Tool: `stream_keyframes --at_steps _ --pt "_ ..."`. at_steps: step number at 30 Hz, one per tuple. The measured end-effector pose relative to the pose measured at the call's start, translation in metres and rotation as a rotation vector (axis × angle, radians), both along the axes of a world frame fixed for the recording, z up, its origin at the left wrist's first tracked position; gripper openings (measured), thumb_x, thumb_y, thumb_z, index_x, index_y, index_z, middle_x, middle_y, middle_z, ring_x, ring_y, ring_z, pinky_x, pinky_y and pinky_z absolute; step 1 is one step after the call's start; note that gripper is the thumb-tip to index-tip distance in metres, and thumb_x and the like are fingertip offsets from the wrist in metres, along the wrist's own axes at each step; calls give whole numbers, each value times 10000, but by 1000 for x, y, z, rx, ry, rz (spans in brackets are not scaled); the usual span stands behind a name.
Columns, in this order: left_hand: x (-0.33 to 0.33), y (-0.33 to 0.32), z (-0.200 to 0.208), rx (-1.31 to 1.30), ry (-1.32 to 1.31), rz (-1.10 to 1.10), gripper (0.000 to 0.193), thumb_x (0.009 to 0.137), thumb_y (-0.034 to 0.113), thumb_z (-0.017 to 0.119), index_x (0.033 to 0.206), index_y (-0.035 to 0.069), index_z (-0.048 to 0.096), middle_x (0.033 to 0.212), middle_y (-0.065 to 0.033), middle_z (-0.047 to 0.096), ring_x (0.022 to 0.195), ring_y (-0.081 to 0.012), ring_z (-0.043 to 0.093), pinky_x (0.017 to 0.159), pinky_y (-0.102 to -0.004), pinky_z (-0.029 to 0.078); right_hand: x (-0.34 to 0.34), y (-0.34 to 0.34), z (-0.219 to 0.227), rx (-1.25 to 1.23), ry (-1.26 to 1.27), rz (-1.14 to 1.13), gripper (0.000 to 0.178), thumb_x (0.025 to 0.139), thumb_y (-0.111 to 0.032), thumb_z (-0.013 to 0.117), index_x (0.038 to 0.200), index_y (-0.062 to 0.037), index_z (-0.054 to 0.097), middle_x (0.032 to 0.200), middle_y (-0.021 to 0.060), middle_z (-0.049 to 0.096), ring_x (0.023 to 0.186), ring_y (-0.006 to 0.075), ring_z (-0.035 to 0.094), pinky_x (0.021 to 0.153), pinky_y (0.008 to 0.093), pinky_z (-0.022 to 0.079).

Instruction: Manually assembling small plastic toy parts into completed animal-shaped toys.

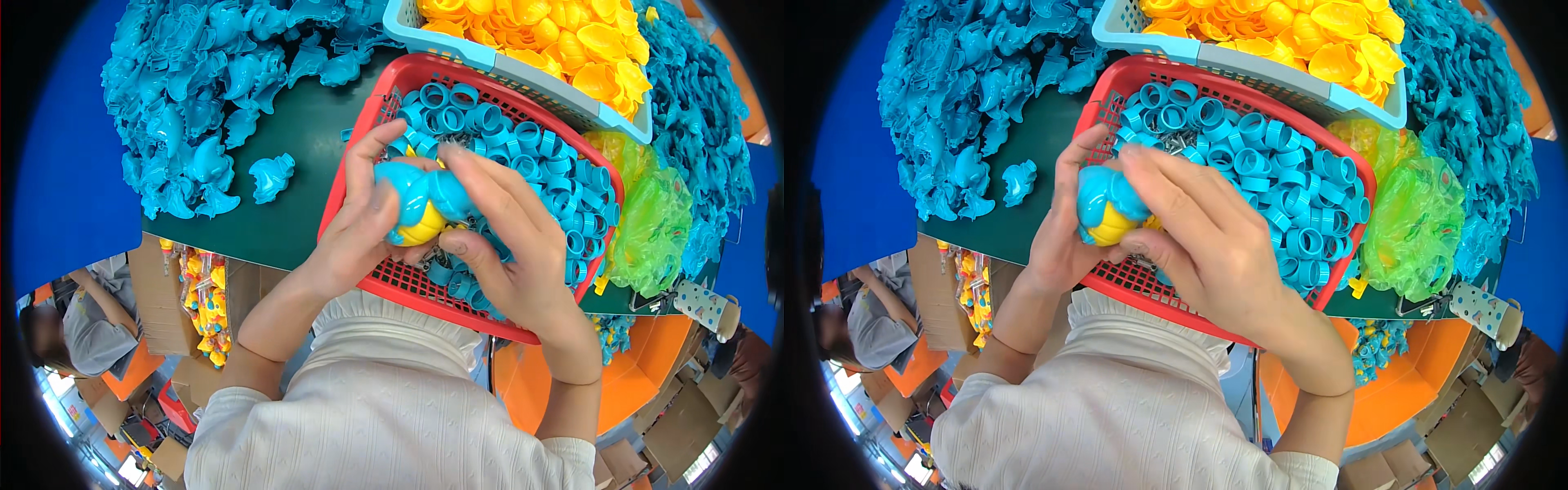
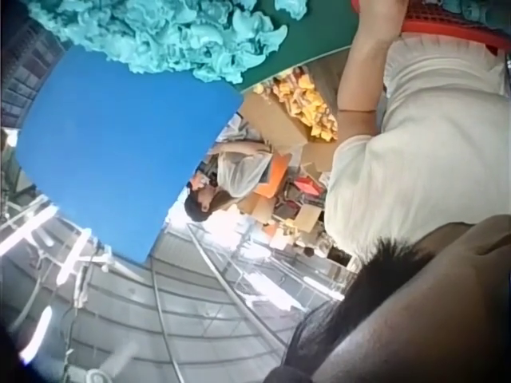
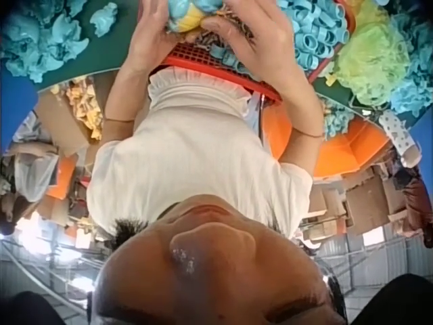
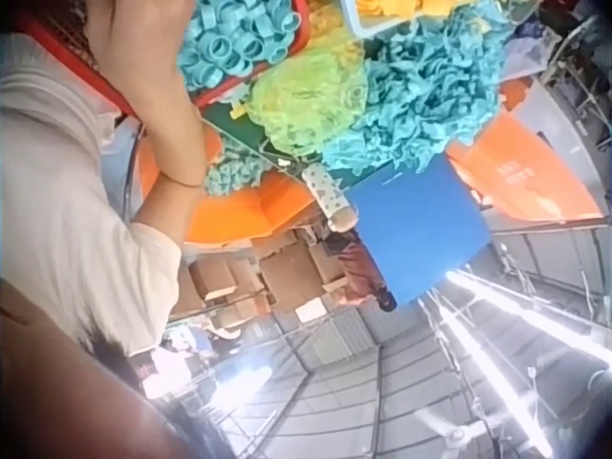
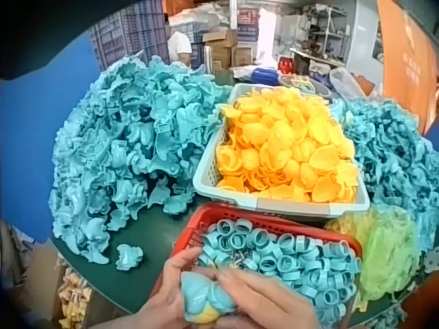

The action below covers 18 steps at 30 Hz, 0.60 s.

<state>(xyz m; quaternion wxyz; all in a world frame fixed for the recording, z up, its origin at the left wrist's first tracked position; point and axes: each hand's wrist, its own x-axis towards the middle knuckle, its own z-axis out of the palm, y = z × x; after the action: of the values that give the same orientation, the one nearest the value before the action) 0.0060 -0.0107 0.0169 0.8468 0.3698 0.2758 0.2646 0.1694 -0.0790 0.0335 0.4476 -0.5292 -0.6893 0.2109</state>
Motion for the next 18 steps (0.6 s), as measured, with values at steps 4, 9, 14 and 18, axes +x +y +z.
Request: stream_keyframes --at_steps 4,9,14,18 --pt "-2 0 -14 103 -171 -66 667 905 438 422 1364 154 30 1250 -133 382 836 -208 560 590 -254 450 16 -7 12 56 -80 -17 428 717 -41 670 1121 11 536 1126 162 561 988 280 567 871 354 450" --pt "0 5 -14 395 -81 -11 582 924 406 393 1335 69 157 1247 -164 403 792 -190 579 597 -229 438 62 -76 16 550 362 -904 272 842 -133 563 1088 -21 535 1109 118 554 983 252 539 905 374 425" --pt "-7 1 -10 554 6 127 254 907 137 445 1107 -14 408 1058 -124 533 712 -99 519 637 -212 422 157 -210 -22 739 764 -970 221 899 -208 499 1037 -41 541 911 60 565 725 170 518 618 301 419" --pt "-9 -6 -4 648 37 51 128 831 -17 519 952 -3 558 910 -91 577 701 -89 513 638 -223 435 200 -339 -88 874 1201 -1381 226 878 -241 510 1007 -59 544 827 45 560 590 148 456 498 273 364"
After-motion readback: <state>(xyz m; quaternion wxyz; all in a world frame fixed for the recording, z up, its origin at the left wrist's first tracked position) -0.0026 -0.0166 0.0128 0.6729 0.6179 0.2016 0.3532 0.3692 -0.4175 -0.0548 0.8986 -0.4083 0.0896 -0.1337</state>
